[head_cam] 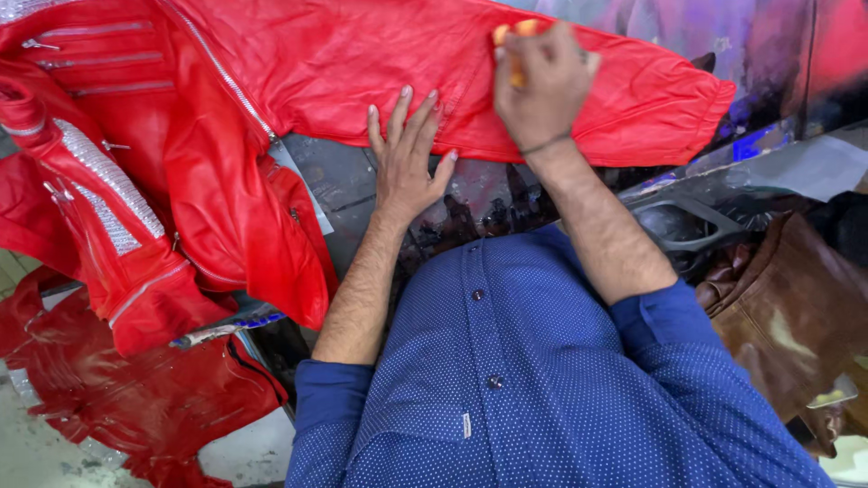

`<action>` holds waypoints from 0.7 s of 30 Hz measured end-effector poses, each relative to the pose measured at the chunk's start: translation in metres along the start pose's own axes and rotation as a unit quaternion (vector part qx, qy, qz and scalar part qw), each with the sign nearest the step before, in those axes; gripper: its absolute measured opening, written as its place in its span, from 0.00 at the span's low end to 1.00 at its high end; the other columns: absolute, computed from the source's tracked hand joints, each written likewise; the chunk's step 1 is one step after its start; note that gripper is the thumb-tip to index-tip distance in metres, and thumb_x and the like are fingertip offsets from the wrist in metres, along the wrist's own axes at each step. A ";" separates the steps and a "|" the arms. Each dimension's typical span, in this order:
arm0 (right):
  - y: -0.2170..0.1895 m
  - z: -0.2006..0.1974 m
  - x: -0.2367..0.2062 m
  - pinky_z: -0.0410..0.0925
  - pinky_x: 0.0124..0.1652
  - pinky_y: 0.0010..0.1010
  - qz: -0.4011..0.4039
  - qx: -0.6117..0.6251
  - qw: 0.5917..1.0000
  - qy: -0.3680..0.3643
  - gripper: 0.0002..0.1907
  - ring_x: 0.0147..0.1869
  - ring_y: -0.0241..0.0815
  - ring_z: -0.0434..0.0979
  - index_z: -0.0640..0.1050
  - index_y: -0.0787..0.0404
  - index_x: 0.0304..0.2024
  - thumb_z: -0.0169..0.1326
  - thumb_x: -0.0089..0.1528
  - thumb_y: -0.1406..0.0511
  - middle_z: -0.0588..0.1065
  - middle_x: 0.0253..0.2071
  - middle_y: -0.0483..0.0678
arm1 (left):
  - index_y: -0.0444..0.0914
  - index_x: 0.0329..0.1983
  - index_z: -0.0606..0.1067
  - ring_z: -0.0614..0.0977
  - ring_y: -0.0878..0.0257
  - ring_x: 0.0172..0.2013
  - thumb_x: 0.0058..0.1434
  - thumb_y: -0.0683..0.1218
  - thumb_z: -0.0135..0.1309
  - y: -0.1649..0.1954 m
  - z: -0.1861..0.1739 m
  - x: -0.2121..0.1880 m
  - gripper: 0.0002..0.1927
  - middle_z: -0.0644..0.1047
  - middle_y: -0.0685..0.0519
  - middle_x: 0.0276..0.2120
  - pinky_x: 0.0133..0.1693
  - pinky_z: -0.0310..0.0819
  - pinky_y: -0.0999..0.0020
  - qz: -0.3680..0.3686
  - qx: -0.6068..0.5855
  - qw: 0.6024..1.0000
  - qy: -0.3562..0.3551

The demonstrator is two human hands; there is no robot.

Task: The person wipes the surface of a red leather jacket with a sponge, moving along the sleeves and body. The jacket is repositioned several times to access different areas. The person repeatedly dips the sponge into a red liquid container to continue wiping.

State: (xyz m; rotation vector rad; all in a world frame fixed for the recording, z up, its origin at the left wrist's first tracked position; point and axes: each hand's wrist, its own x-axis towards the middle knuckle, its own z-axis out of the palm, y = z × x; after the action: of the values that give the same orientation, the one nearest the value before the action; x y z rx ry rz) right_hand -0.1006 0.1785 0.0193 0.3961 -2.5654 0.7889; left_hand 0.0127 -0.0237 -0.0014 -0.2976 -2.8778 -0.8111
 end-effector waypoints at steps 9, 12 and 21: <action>0.029 -0.027 0.000 0.58 0.42 0.44 0.018 -0.031 0.999 -0.025 0.06 0.45 0.46 0.73 0.81 0.50 0.41 0.64 0.62 0.62 0.70 0.40 0.45 | 0.43 0.75 0.60 0.52 0.42 0.77 0.65 0.57 0.62 0.000 0.010 -0.007 0.39 0.58 0.46 0.76 0.71 0.33 0.26 0.062 0.058 0.996 0.016; 0.046 -0.045 -0.006 0.58 0.43 0.44 -0.023 -0.015 0.999 -0.017 0.06 0.45 0.45 0.73 0.82 0.49 0.42 0.64 0.62 0.63 0.72 0.40 0.44 | 0.47 0.78 0.55 0.51 0.41 0.77 0.68 0.58 0.62 0.000 0.015 -0.012 0.41 0.54 0.45 0.78 0.72 0.32 0.27 0.058 0.068 0.994 0.067; 0.233 -0.149 0.036 0.68 0.57 0.47 0.034 -0.050 0.974 0.220 0.11 0.58 0.54 0.73 0.78 0.61 0.51 0.60 0.69 0.63 0.72 0.51 0.51 | 0.47 0.78 0.55 0.50 0.38 0.78 0.72 0.58 0.57 -0.003 0.025 -0.018 0.37 0.54 0.43 0.79 0.74 0.33 0.29 -0.027 0.094 0.985 0.142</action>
State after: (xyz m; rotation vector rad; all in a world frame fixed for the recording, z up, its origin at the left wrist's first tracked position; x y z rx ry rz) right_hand -0.1755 0.4465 0.0397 0.0864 -2.1965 0.6790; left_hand 0.0276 -0.0152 -0.0274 -0.0738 -2.6749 -0.5342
